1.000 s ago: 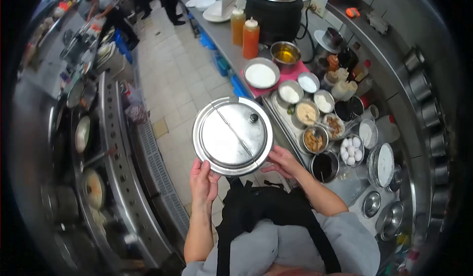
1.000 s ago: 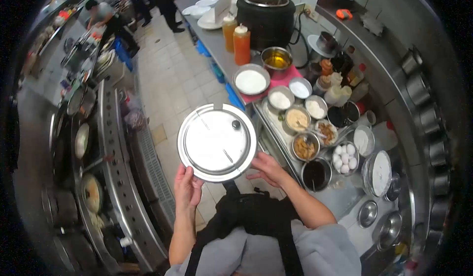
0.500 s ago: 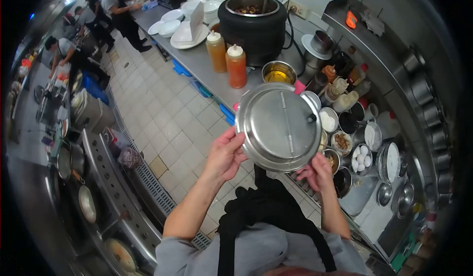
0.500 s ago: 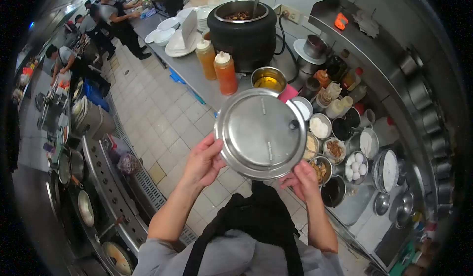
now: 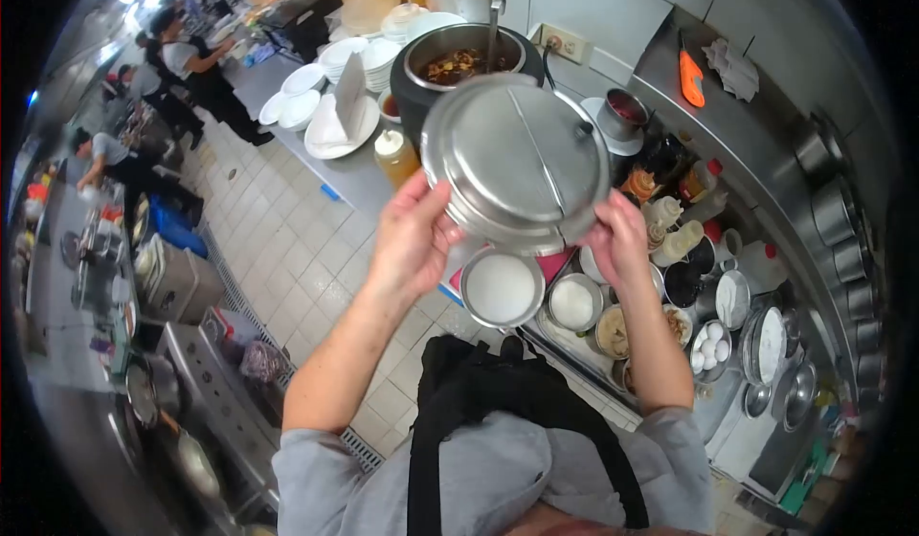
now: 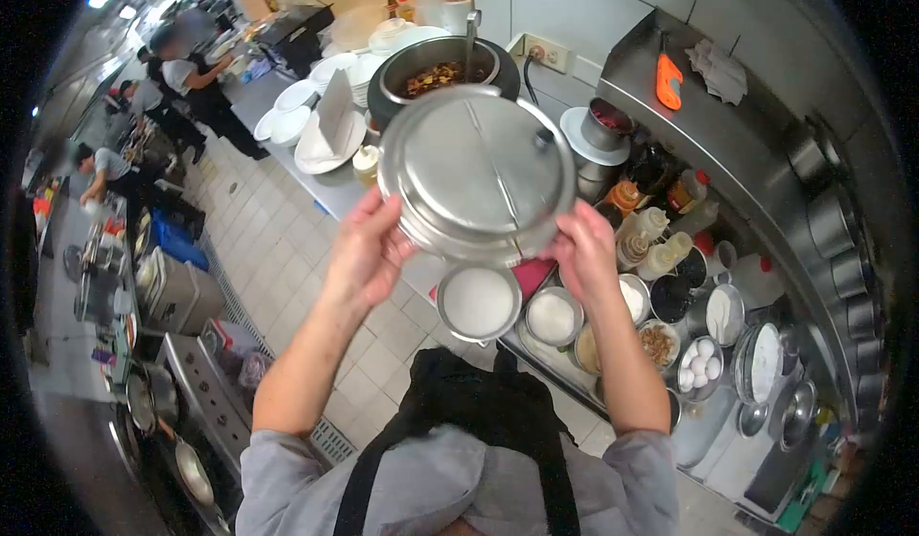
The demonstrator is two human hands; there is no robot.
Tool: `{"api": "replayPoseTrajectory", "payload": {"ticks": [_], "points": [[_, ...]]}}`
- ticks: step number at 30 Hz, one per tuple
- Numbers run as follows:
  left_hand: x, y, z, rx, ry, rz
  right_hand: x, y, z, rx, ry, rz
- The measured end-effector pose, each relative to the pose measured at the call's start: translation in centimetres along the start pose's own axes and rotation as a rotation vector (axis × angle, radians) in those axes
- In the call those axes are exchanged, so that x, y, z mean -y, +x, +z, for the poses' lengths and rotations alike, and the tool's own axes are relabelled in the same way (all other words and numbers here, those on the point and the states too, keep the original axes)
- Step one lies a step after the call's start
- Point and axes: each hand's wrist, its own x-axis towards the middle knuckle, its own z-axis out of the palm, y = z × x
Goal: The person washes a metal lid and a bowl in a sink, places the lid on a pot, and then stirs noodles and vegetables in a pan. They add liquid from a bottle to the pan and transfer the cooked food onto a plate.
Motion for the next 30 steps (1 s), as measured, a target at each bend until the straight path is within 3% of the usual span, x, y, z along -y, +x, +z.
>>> {"api": "replayPoseTrajectory", "payload": {"ticks": [4,6,14,24,30], "points": [[-3.8,8.3,-3.4,0.095,-0.075,0.020,0.5,9.4,3.3,0.032,-0.049,-0.024],[-5.9,11.6,-3.3,-0.010,-0.099,0.028,0.1,13.6,4.4,-0.016,-0.042,-0.025],[-8.6,22.2,-8.4,-0.022,-0.197,-0.040,-0.6,22.9,8.6,-0.166,-0.197,0.021],[-9.0,24.8,-11.0,-0.024,-0.129,-0.156,-2.2,23.1,9.5,-0.252,-0.403,0.023],[-10.0,26.0,-11.6,0.028,-0.041,-0.181,-2.7,22.3,10.1,-0.280,-0.333,0.033]]}}
